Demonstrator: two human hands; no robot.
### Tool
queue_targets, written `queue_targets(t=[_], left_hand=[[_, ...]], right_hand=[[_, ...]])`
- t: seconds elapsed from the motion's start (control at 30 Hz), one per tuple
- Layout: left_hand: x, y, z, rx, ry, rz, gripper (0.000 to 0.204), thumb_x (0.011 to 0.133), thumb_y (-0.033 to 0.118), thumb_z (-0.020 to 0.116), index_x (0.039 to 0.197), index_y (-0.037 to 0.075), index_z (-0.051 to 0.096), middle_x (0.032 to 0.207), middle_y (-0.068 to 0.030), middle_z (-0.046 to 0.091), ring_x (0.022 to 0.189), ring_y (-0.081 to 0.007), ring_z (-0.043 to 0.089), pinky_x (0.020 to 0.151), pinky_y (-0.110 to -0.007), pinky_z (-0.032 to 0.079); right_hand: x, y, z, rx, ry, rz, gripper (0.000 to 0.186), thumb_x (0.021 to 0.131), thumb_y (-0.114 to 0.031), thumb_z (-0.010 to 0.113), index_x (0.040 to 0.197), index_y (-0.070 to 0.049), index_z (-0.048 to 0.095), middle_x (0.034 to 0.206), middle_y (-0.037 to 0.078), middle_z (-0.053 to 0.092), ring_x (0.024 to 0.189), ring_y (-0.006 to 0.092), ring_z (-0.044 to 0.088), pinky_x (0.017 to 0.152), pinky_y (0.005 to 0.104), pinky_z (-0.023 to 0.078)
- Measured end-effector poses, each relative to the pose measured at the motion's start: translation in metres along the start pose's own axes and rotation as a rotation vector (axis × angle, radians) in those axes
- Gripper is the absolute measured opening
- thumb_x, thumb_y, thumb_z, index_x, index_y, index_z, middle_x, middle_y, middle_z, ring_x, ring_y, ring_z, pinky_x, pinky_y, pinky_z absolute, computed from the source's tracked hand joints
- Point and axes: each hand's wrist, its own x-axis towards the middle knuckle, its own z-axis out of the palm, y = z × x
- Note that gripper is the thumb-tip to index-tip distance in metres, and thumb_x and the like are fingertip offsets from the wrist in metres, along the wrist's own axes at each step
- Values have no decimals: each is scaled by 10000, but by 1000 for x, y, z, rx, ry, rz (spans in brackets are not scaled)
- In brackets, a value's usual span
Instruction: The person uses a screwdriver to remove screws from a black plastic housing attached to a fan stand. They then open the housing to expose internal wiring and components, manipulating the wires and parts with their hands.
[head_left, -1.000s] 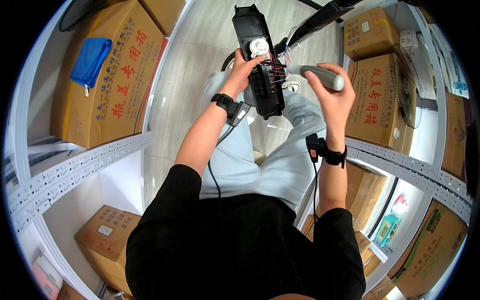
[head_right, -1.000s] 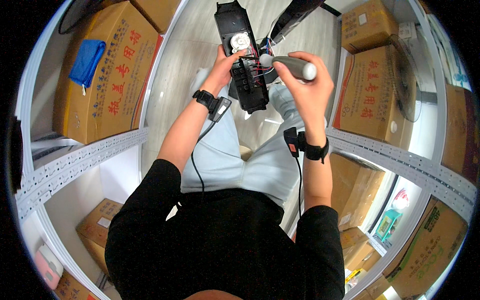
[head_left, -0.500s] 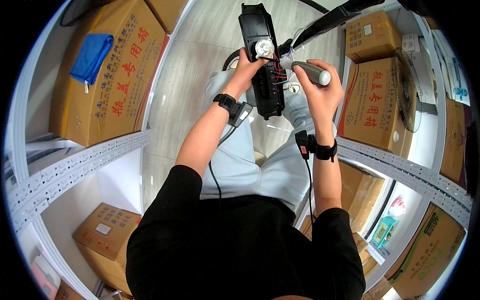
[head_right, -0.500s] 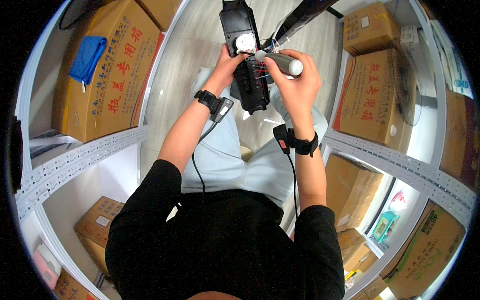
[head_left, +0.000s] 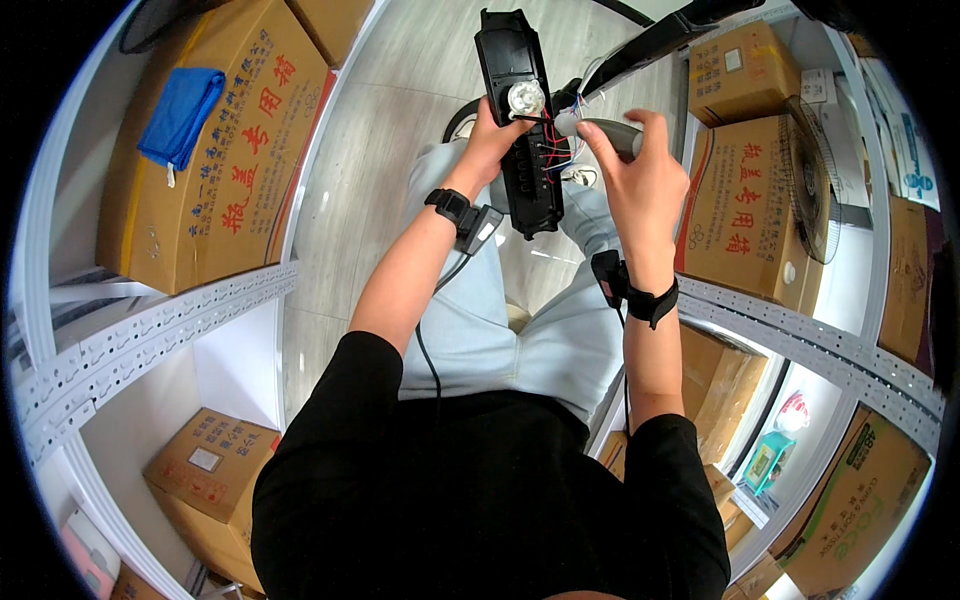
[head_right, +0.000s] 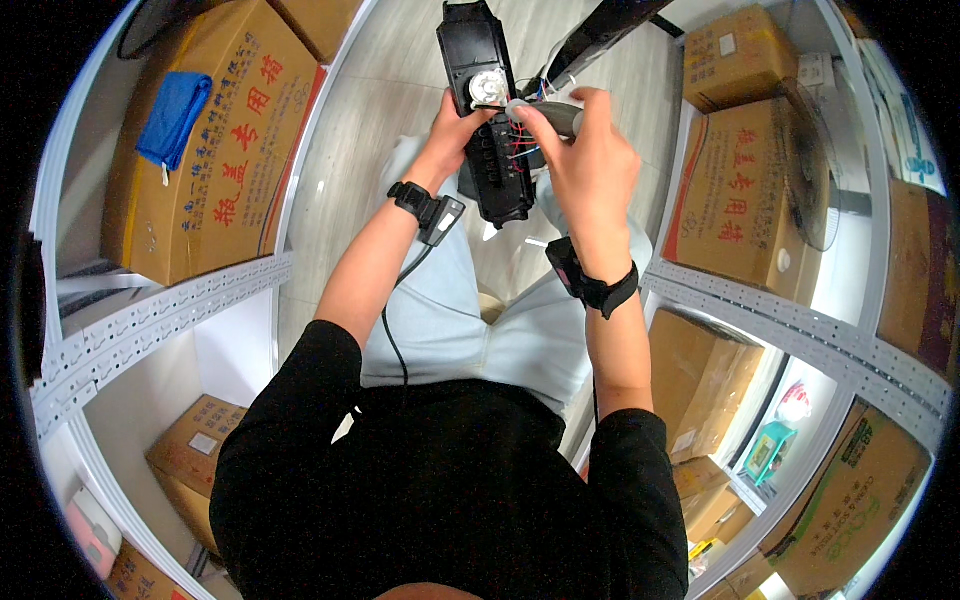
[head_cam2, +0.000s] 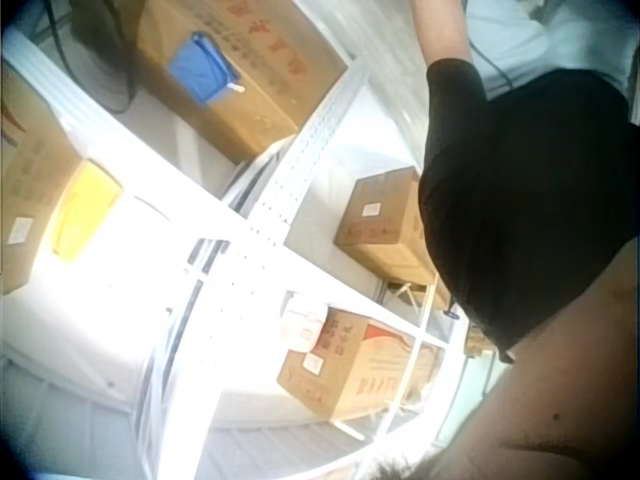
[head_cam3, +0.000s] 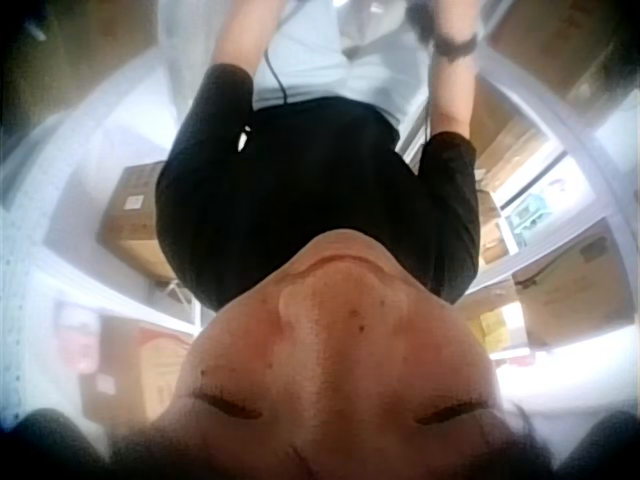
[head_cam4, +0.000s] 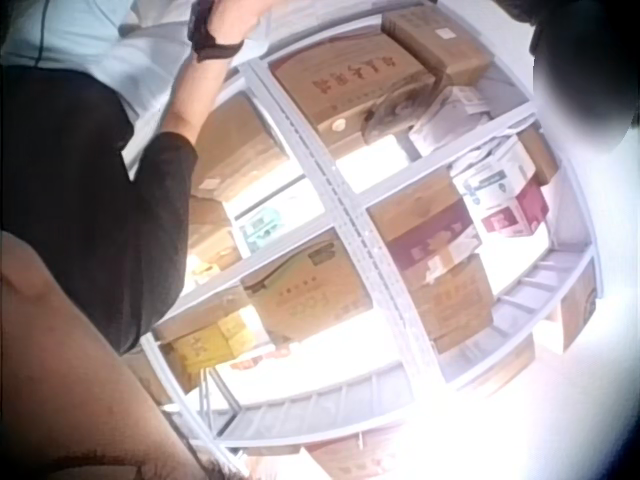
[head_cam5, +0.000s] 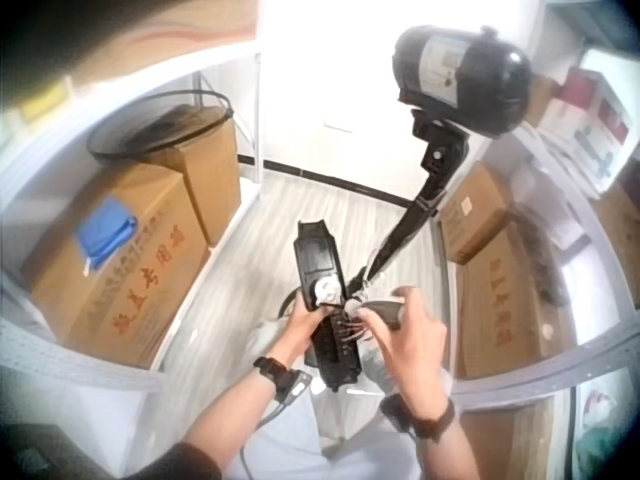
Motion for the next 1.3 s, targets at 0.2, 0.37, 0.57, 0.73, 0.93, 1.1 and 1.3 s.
queue_targets(t=[0.2, 0.37, 0.57, 0.73, 0.93, 1.1, 1.3], left_hand=[[-1, 4, 3, 29, 13, -67, 548, 819, 35, 708, 1262, 44, 386, 1189, -79, 547, 1078, -184, 571, 892, -338, 498], [-4, 13, 1, -1, -54, -54, 554, 822, 63, 721, 1263, 50, 386, 1182, -79, 548, 1077, -182, 570, 867, -343, 512], [-4, 10, 7, 35, 59, -122, 539, 821, 91, 738, 1242, 47, 404, 1164, -76, 554, 1053, -179, 568, 870, -345, 508], [0, 5, 2, 30, 12, -77, 546, 822, 103, 741, 1247, 38, 404, 1166, -90, 556, 1057, -186, 568, 877, -349, 506], [-1, 8, 8, 59, 57, -131, 539, 822, 87, 736, 1243, 19, 406, 1170, -99, 562, 1065, -187, 573, 881, -345, 505], [2, -1, -2, 43, 34, -98, 593, 795, 134, 772, 1246, 18, 404, 1176, -105, 564, 1065, -200, 583, 882, -359, 505], [0, 6, 4, 24, 53, -157, 617, 800, 91, 755, 1273, 1, 369, 1214, -123, 544, 1101, -213, 562, 922, -352, 484]], right_hand=[[20, 7, -8, 110, -132, -404, 292, 847, -307, 711, 946, -65, 581, 760, 138, 637, 588, 335, 624, 508, 405, 479], [26, -12, -14, -159, -222, -235, 214, 823, -198, 700, 970, -89, 589, 859, 128, 621, 710, 334, 636, 597, 399, 508], [42, -1, -12, 29, -168, -610, 262, 833, -228, 696, 1005, -66, 584, 867, 154, 610, 708, 359, 645, 606, 423, 525], [37, -9, -12, -156, -216, -330, 268, 803, -154, 717, 1016, -66, 580, 924, 144, 593, 742, 354, 641, 649, 426, 530], [46, 2, -6, 31, -175, -650, 243, 808, -113, 701, 1014, -63, 583, 970, 143, 580, 786, 345, 646, 673, 421, 534], [41, -16, -6, -281, -321, -156, 284, 783, -18, 683, 1039, -84, 579, 1030, 122, 558, 857, 322, 633, 720, 406, 528], [39, -5, -8, 225, -225, -422, 237, 826, -111, 678, 1046, -106, 589, 989, 129, 576, 818, 344, 646, 677, 410, 538]])
